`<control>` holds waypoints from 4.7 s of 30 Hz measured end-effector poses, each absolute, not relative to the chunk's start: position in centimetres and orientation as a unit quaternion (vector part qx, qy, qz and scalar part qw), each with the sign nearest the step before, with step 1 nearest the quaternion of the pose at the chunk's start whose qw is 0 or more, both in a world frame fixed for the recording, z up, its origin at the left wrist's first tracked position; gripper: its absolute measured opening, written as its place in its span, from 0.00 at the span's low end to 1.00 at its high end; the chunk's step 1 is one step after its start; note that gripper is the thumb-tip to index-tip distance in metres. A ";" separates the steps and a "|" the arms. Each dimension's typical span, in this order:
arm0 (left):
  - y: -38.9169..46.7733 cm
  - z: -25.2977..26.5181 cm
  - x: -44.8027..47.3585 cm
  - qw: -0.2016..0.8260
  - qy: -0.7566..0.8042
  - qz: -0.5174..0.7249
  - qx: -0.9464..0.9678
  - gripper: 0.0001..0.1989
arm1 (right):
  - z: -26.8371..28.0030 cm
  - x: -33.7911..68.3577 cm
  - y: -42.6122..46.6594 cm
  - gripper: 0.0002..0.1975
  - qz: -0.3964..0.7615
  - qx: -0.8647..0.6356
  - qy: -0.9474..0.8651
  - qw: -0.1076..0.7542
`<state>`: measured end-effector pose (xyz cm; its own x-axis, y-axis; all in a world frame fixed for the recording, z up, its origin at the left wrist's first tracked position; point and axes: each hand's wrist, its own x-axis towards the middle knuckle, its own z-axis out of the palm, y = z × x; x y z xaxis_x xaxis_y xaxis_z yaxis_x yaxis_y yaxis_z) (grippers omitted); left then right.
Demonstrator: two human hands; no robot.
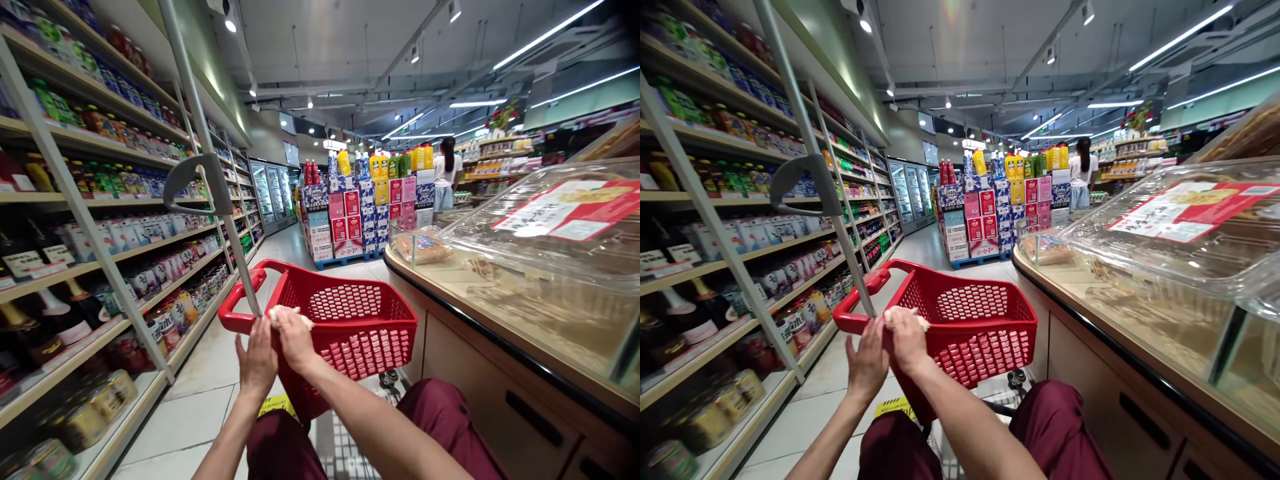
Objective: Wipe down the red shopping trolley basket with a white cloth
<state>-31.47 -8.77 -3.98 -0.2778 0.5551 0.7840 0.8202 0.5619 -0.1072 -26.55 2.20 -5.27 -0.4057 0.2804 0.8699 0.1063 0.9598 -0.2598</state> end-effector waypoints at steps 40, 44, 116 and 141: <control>-0.1 -7.4 -24.2 0.302 -0.788 -0.058 -0.533 0.32 | -12.3 -11.9 17.3 0.21 0.000 -0.226 -0.829 0.511; 0.0 -7.4 -23.7 0.294 -0.799 -0.053 -0.522 0.31 | -13.2 -8.8 19.6 0.22 -0.005 -0.332 -0.762 0.556; -10.1 -3.4 -32.5 0.396 -0.830 -0.149 -0.363 0.35 | -8.3 -23.0 6.0 0.20 0.089 -0.117 -0.835 0.531; -14.2 -1.9 -35.3 0.369 -0.845 -0.179 -0.342 0.31 | 7.5 -28.6 3.0 0.09 -0.117 0.210 -0.836 0.493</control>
<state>-35.32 -14.18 -1.95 -0.4934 0.4465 0.7464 0.7104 0.7021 0.0496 -28.56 3.03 7.49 -0.4263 -0.4662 0.7752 -0.2365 0.8846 0.4019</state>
